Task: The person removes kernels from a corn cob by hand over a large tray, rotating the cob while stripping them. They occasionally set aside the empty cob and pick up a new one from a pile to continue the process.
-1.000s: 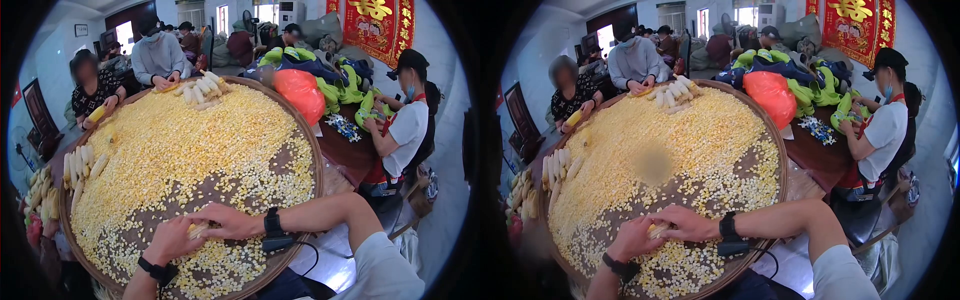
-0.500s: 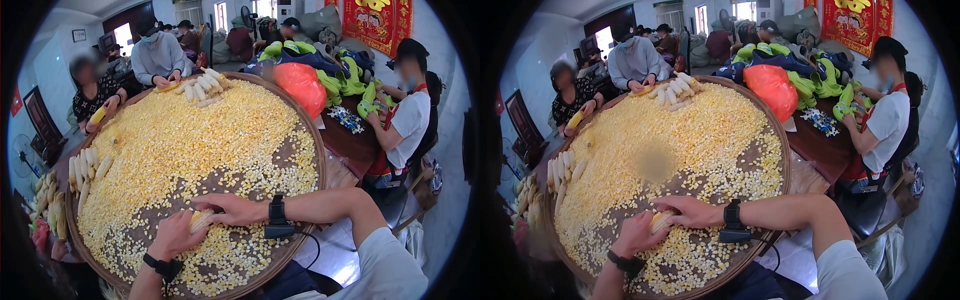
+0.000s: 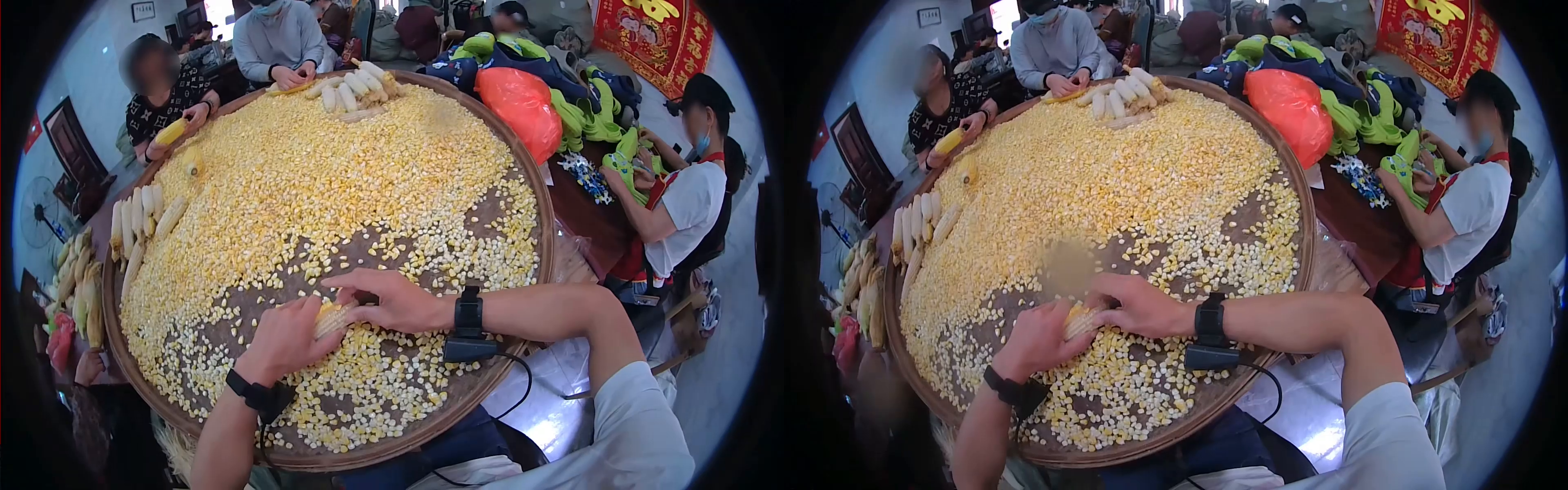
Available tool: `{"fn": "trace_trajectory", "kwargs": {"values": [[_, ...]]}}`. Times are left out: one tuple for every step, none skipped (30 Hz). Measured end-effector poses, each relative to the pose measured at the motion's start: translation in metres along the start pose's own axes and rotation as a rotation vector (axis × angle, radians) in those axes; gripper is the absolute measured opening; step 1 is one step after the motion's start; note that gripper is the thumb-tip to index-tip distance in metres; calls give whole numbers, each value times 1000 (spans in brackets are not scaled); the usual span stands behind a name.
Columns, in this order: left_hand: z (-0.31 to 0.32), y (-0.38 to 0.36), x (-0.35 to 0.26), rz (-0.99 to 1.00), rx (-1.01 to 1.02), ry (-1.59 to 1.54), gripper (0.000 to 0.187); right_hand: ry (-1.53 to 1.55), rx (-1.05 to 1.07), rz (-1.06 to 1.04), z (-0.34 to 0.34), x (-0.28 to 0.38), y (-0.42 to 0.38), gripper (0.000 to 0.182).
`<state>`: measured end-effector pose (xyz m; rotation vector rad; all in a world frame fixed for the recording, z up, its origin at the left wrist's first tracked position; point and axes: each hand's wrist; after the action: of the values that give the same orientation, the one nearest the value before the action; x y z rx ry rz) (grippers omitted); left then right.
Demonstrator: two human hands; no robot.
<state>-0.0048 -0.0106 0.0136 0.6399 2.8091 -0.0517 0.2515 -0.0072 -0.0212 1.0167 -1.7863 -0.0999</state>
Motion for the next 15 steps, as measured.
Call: {"fn": "trace_trajectory", "kwargs": {"values": [[0, 1, 0, 9, 0, -16, 52, 15, -12, -2, 0, 3, 1, 65], [1, 1, 0, 15, 0, -28, 52, -5, 1, -16, -1, 5, 2, 64], [0, 1, 1, 17, 4, -32, 53, -18, 11, -33, -4, 8, 2, 63], [2, 1, 4, 46, -25, -42, 53, -26, 20, -54, -4, 9, 3, 62], [6, 3, 7, 72, -50, -50, 54, -69, 20, -120, -4, 7, 3, 59], [9, 3, 9, 97, -71, -57, 54, -65, 21, -163, -3, 5, 3, 58], [9, 2, 9, 93, -56, -58, 56, -64, 17, -204, -2, 3, 4, 57], [8, 0, 8, 74, -42, -63, 55, -69, 8, -244, -1, 2, 3, 56], [7, 1, 6, 62, -31, -69, 55, -70, 24, -243, -1, 4, 2, 59], [6, 3, 6, 58, -23, -78, 55, -60, 24, -222, 1, 6, 1, 61], [8, 4, 7, 50, -25, -65, 56, -54, 25, -200, 2, 8, 1, 62], [8, 4, 7, 44, -23, -66, 56, -49, 30, -180, 1, 9, 1, 63], [8, 4, 7, 37, -22, -67, 56, -66, 72, -178, -1, 8, 1, 67], [8, 4, 6, 28, -20, -69, 56, -77, 54, -203, -1, 7, 2, 67], [7, 4, 6, 21, -19, -59, 56, -87, 36, -227, 0, 6, 3, 68]]}}
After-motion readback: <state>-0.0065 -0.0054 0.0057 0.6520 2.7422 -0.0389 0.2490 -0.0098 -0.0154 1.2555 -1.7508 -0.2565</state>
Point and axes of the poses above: each hand's wrist, its own y-axis towards the middle knuckle, its own z-axis out of the palm, x = y × z, and after that the axes turned 15 degrees about -z, right-handed
